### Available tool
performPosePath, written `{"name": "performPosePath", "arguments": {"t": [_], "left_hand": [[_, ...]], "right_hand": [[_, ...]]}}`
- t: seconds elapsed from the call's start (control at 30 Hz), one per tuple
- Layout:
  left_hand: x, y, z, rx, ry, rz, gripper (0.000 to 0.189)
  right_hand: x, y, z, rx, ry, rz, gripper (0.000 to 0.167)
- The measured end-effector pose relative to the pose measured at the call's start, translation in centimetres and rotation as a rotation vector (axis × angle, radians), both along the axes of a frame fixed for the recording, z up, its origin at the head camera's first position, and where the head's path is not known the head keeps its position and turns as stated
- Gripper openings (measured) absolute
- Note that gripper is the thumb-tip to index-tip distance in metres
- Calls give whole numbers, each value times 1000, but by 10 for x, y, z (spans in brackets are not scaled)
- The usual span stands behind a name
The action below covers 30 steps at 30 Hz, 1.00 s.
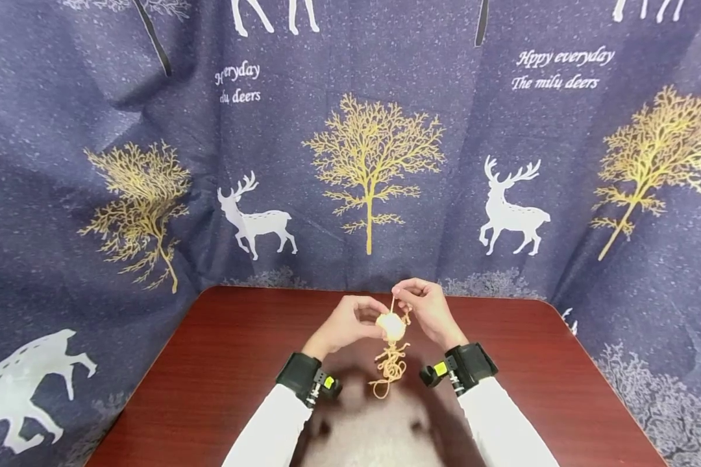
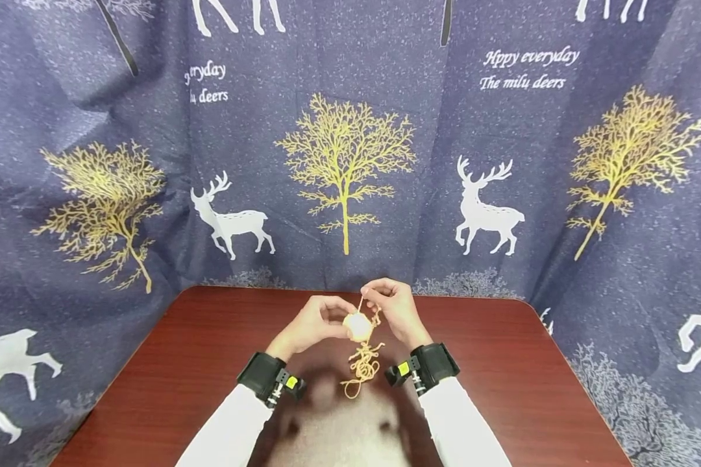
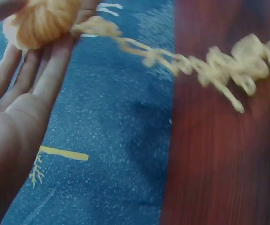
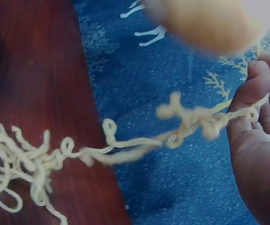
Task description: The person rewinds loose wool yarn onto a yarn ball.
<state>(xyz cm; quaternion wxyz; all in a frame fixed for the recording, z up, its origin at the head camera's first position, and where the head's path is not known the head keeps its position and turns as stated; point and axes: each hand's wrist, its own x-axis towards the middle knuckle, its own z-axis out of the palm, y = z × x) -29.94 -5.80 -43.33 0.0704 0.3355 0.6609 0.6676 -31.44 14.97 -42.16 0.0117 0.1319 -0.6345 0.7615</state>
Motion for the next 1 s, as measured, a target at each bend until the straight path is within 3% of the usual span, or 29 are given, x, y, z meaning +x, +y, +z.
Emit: {"name": "performPosePath", "arguments": {"t": [0.1,0.23,0.33,0.43,0.53,0.63,0.77,0.87,1.0], "left_hand": [[0,0,6,148,-82,-31,37],[-1,3,10,341,-181,18,31],[-3,6,12,453,-244,114,29],[-6,9,14,540,-303,242,25],[-9,13,16,548,-306,394,25],[-14,18,13,463,-255,540,28],[-16,21,4,226,-98,686,30],[-15,22,-3,42,36,735,32],[-13,20,-13,-179,164,712,33]], "right_hand": [[1,-1,-5,16,-18,12,4],[2,-4,-11,33,-32,24,8],[3,-7,-16,50,-32,11,14],[5,-11,-19,92,-11,6,8],[6,-14,-20,153,37,5,6],[9,-16,-18,229,86,-6,12],[11,-17,-13,297,115,-28,12],[10,-16,-10,294,117,-41,13],[7,-11,-4,224,94,-36,13]]}}
